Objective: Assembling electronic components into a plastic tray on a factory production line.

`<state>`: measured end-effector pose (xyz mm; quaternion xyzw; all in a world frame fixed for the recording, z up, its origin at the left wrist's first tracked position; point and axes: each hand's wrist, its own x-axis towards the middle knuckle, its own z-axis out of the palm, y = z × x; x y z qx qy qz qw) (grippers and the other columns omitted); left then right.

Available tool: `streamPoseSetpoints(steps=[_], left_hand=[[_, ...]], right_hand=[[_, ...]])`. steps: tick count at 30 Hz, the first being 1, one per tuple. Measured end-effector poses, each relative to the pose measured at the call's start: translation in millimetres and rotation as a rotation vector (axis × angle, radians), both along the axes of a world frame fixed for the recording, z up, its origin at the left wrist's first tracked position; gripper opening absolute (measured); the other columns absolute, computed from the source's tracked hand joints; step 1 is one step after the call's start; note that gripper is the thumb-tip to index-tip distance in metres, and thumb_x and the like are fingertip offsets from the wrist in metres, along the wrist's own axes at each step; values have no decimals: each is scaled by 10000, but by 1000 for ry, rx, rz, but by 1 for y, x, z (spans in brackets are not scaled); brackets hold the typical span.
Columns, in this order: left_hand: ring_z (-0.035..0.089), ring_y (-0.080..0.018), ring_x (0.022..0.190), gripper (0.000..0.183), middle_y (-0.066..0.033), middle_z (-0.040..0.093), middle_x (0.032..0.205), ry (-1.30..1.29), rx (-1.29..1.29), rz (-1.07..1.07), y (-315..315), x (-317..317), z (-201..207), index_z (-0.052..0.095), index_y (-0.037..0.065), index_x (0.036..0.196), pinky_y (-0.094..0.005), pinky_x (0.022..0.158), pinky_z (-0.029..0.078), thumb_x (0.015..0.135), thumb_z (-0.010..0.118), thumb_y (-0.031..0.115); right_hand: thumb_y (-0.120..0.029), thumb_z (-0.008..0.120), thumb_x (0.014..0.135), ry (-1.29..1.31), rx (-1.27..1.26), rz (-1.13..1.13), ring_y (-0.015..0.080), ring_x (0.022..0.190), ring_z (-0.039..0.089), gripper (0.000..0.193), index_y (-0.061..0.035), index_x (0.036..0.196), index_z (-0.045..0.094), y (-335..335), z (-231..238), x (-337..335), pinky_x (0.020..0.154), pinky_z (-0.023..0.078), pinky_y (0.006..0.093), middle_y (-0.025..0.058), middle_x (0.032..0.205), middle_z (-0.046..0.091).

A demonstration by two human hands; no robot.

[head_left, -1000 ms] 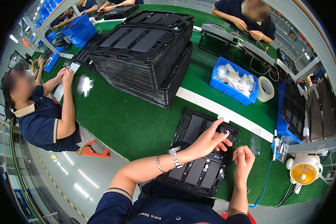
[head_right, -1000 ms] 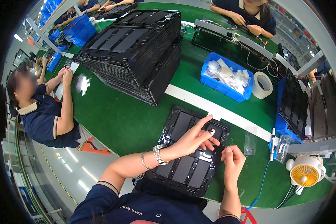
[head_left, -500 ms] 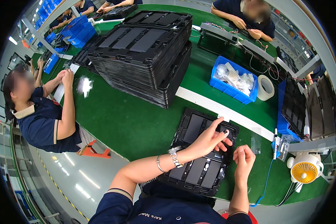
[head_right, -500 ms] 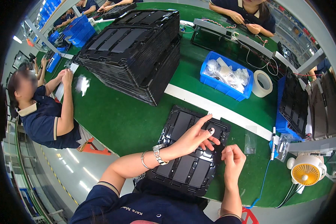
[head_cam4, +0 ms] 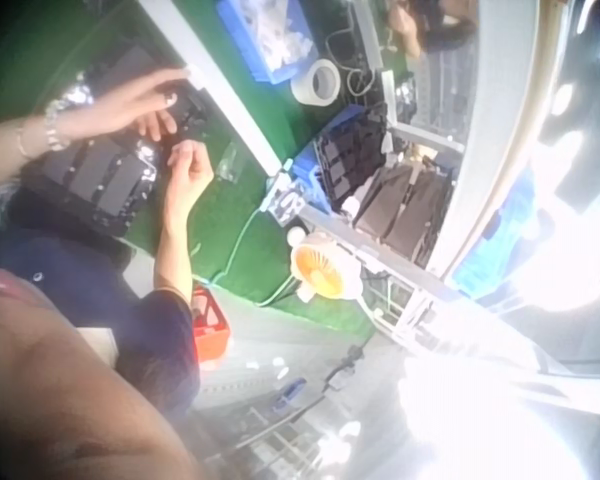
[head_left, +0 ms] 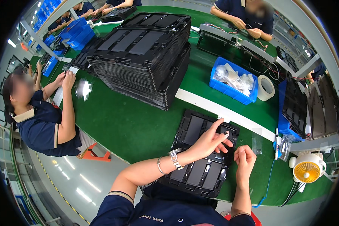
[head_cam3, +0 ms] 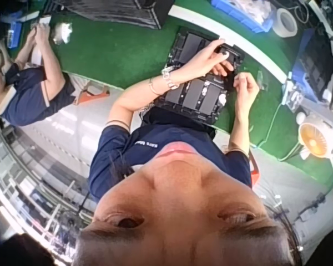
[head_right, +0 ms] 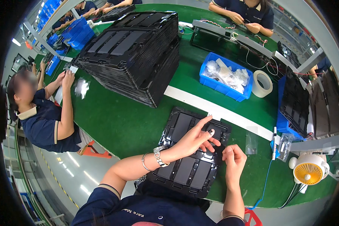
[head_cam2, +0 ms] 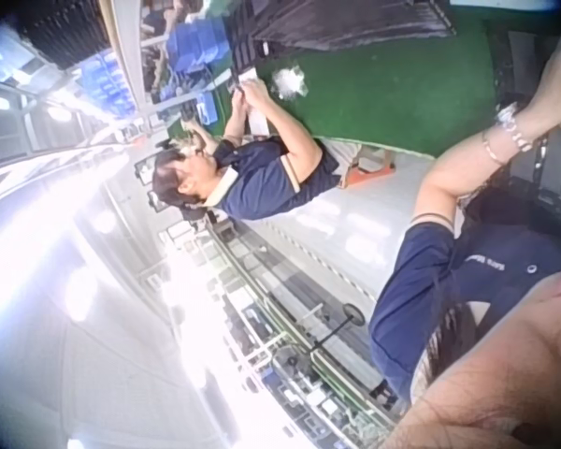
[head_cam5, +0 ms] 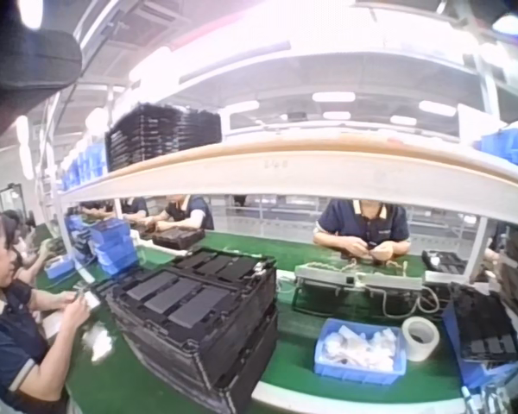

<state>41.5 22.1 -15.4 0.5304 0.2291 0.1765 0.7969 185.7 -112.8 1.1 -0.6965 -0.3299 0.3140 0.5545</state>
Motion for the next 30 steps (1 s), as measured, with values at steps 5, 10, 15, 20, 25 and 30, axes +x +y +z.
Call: streamPoseSetpoints(steps=[5, 10, 15, 20, 25, 30], left_hand=[[685, -132, 771, 643, -154, 700, 1027, -8, 1, 5, 1, 0, -2, 88, 96, 1540, -227, 640, 509, 1050, 435, 326], [684, -136, 771, 630, -159, 697, 1034, -3, -11, 8, 0, 0, -1, 102, 102, 1540, -225, 638, 504, 1052, 427, 331], [691, -158, 777, 634, -179, 700, 1017, -6, -31, 14, -1, 1, -4, 74, 102, 1549, -236, 648, 508, 1058, 401, 336], [705, -198, 822, 665, -220, 695, 1005, 23, -106, 104, 2, -3, 5, 5, 43, 1547, -266, 700, 521, 1045, 394, 241], [692, -210, 905, 620, -225, 681, 1072, 52, -144, 93, 7, -12, 11, 16, 49, 1552, -305, 786, 520, 1040, 342, 173], [681, -208, 1002, 612, -198, 654, 1183, 22, -109, 69, -1, -24, 12, 41, 70, 1556, -292, 824, 525, 1043, 367, 134]], right_hand=[[-173, 551, 959, -15, -5, 2, 38, 555, 443, 250, -22, 767, 604, 1, 1, 0, 494, 285, 213, 0, 630, 555], [-174, 551, 960, -11, -4, -4, 38, 558, 441, 254, -21, 763, 601, 0, 3, 0, 497, 285, 214, -2, 630, 553], [-177, 547, 969, -21, 7, -22, 35, 547, 421, 267, -24, 755, 591, -1, 2, 1, 487, 272, 212, -13, 619, 530], [-190, 549, 974, -7, 17, -39, 26, 526, 391, 281, -30, 747, 589, 3, 2, 10, 466, 249, 212, -18, 612, 521], [-186, 556, 970, 87, 41, -80, 23, 523, 385, 267, -32, 755, 592, 1, 4, 14, 466, 239, 213, -14, 616, 528], [-177, 533, 979, 76, 66, -77, 28, 508, 366, 269, -50, 745, 566, 2, 6, 9, 454, 225, 202, -16, 608, 500]])
